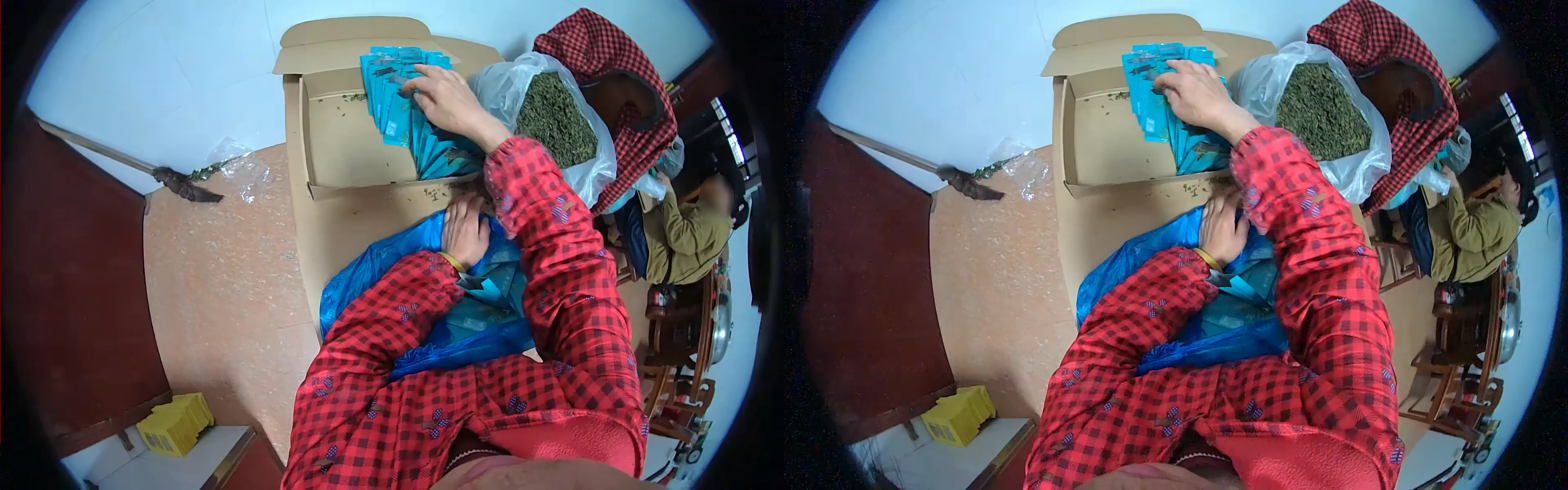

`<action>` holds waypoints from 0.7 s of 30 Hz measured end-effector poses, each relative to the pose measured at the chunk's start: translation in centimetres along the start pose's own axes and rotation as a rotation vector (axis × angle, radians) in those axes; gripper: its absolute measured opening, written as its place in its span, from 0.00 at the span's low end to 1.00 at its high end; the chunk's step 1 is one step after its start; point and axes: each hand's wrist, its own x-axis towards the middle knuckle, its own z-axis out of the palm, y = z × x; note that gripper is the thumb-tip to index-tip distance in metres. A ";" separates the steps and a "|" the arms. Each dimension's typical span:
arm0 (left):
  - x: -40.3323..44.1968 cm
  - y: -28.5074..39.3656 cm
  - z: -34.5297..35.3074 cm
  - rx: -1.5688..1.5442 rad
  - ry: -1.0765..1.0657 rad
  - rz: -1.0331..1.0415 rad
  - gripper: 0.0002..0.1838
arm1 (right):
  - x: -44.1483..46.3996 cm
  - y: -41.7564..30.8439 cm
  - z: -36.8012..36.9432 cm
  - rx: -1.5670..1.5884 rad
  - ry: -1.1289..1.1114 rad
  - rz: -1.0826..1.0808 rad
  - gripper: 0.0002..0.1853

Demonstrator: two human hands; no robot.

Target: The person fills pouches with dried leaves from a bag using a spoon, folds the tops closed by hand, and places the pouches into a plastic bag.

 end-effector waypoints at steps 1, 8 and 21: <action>0.1 -0.3 0.0 0.025 0.024 0.022 0.27 | -1.4 -0.8 -1.6 0.022 0.032 -0.069 0.13; -0.1 -0.9 0.8 0.006 0.062 0.069 0.25 | -16.9 -7.4 -11.4 0.721 -0.638 -0.294 0.14; 1.8 2.9 -2.0 -0.759 -0.112 -0.256 0.27 | -27.3 -2.6 -12.5 0.993 0.215 0.414 0.16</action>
